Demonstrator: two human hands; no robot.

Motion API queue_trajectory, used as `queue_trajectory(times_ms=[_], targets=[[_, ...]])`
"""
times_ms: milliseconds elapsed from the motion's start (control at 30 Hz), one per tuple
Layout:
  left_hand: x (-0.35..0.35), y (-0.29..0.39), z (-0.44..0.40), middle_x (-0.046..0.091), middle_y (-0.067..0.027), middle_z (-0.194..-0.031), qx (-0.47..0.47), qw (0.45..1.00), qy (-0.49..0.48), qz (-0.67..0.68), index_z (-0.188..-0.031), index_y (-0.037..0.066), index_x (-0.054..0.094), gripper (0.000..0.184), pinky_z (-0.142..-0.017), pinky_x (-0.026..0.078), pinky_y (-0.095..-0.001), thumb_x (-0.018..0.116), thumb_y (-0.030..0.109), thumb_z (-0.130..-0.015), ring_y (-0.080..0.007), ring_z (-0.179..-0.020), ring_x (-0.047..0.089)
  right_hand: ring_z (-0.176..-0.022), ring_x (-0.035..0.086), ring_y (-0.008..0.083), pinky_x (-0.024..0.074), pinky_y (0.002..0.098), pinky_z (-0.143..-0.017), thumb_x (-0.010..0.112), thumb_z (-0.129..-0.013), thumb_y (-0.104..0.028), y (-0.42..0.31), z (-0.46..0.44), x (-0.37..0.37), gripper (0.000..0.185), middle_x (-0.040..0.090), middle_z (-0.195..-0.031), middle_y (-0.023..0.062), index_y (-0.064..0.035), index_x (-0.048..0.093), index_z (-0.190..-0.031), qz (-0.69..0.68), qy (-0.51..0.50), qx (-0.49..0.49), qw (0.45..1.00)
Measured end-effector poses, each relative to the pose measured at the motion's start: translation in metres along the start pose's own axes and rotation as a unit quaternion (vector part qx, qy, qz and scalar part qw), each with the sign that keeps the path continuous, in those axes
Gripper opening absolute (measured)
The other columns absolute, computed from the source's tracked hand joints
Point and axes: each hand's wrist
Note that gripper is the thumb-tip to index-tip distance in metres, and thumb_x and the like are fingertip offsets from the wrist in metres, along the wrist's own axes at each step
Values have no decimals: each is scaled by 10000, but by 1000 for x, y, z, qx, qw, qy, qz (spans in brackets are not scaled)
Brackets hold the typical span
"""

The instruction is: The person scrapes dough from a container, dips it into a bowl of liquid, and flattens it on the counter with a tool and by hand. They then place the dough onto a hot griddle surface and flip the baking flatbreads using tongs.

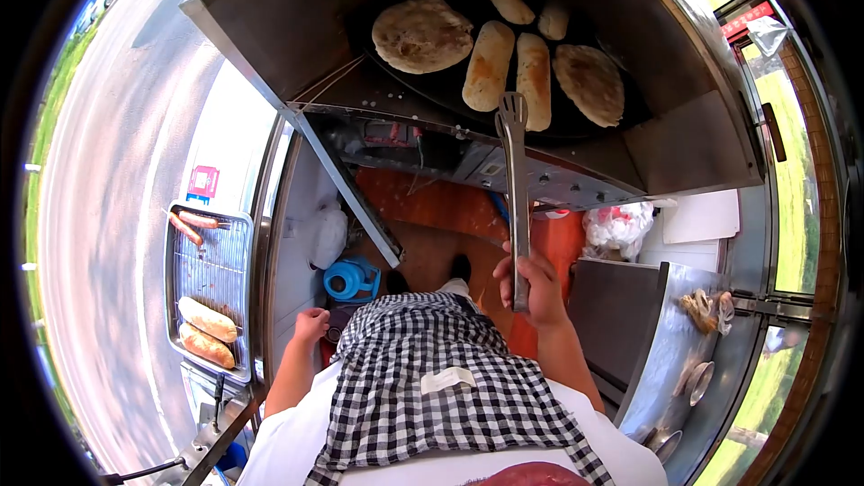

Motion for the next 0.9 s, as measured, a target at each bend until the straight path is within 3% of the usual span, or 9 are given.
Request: queue_trajectory(times_ms=[167, 567, 667, 767, 867, 900], targets=[[14, 16, -4, 678, -70, -813, -1, 1000, -12, 20, -1068, -23, 699, 257, -511, 489, -272, 731, 156, -887, -140, -624, 627, -626, 625, 158, 511, 288, -514, 461, -1027, -214, -21, -7, 1, 383, 653, -939, 139, -5, 499, -1346, 18, 3, 32, 999], [31, 28, -4, 706, -74, -892, 7, 1000, -10, -6, -1101, -8, 703, 292, -567, 528, -284, 737, 187, -887, -149, -695, 657, -586, 590, 155, 466, 294, -490, 547, -1005, -221, -38, -106, 0, 400, 664, -924, 145, 3, 508, -1333, -101, -31, -14, 994], [31, 25, -3, 710, -76, -892, 12, 1000, -1, 2, -1103, -12, 707, 298, -568, 532, -285, 735, 192, -888, -151, -696, 660, -606, 570, 141, 456, 273, -488, 528, -1016, -229, -46, -103, -4, 421, 640, -938, 137, 32, 486, -1343, -321, -127, -1, 938], [30, 7, -2, 709, -75, -880, -1, 1000, 2, 14, -1099, -14, 709, 296, -564, 533, -282, 735, 192, -887, -148, -687, 660, -632, 560, 140, 449, 250, -479, 492, -1036, -224, -51, -97, -10, 435, 605, -963, 139, 80, 452, -1345, -530, -284, 9, 799], [33, -2, 7, 703, -74, -854, -11, 1000, 12, 2, -1084, -16, 711, 284, -555, 530, -280, 735, 189, -888, -143, -668, 652, -637, 553, 148, 447, 238, -472, 458, -1052, -217, -49, -91, -11, 455, 579, -984, 151, 125, 413, -1350, -630, -301, 22, 716], [33, -7, 7, 699, -74, -843, -15, 1000, 14, 0, -1078, -17, 711, 279, -552, 528, -279, 734, 187, -889, -142, -661, 648, -640, 551, 149, 452, 239, -477, 455, -1054, -215, -48, -91, -11, 459, 579, -987, 156, 128, 406, -1354, -633, -304, 19, 712]])
Point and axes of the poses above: each hand's wrist, its own z-axis away from the middle knuckle, its own x-axis out of the palm, y = z × x
